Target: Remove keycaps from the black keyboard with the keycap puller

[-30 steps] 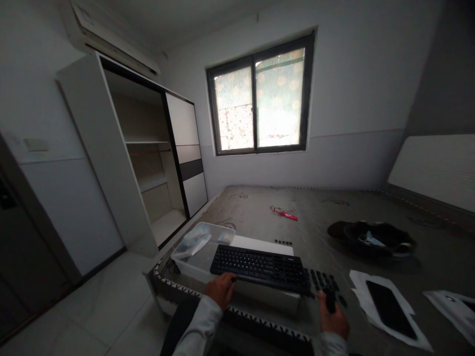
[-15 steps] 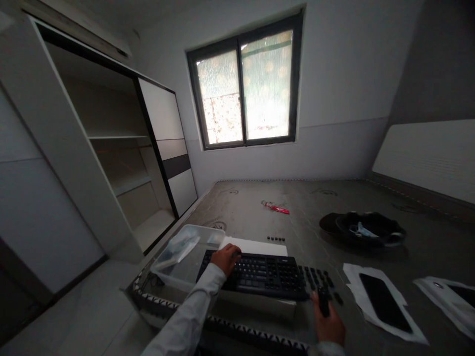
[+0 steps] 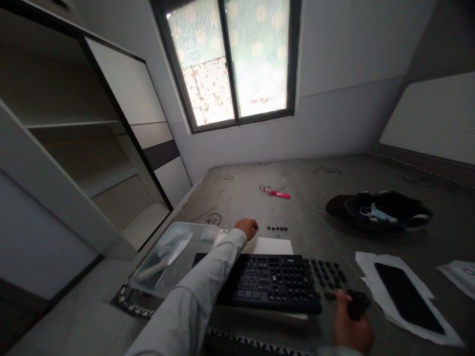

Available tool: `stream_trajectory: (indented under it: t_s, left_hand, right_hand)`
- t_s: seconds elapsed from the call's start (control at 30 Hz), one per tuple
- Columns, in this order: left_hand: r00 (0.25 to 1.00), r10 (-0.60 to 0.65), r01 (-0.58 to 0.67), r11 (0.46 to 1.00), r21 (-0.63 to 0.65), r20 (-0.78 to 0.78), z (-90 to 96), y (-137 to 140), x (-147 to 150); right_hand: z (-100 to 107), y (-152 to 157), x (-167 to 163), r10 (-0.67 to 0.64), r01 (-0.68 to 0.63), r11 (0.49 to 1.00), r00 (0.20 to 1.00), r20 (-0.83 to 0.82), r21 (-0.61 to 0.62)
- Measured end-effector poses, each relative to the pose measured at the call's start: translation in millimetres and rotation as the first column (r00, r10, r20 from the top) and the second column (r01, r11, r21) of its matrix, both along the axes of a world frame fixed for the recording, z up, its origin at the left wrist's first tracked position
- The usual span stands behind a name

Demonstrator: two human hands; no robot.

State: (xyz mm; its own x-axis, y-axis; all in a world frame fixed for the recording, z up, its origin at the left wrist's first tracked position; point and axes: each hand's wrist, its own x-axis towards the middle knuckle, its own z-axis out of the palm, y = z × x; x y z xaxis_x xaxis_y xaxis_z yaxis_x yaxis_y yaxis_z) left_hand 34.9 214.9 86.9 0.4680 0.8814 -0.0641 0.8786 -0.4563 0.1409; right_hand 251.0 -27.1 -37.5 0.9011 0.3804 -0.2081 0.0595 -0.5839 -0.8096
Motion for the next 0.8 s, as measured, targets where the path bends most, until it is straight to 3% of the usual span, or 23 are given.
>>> stream_trajectory:
  t_s: [0.1, 0.17, 0.47, 0.63, 0.8]
  left_hand:
    - [0.997, -0.005, 0.000, 0.998, -0.062, -0.083, -17.1, 22, 13]
    - [0.992, -0.025, 0.015, 0.996, -0.089, -0.122, -28.5, 36, 21]
    - [0.966, -0.057, 0.022, 0.990, -0.139, -0.252, -74.0, 98, 60]
    - [0.961, -0.053, 0.016, 0.991, -0.136, -0.272, -95.0, 110, 74]
    - [0.959, -0.048, 0.008, 0.989, -0.144, -0.281, -106.1, 116, 80]
  right_hand:
    - [-3, 7, 9, -0.122, 0.121, 0.993, 0.992, -0.029, -0.016]
    - [-3, 11, 11, -0.133, 0.133, 0.991, 0.990, -0.052, -0.014]
    - [5, 24, 0, 0.030, -0.032, 0.999, 0.989, -0.145, -0.009]
    - [4, 29, 4, 0.039, -0.042, 0.999, 0.987, -0.158, -0.020]
    - [-9, 29, 10, 0.062, -0.065, 0.998, 0.980, -0.190, -0.008]
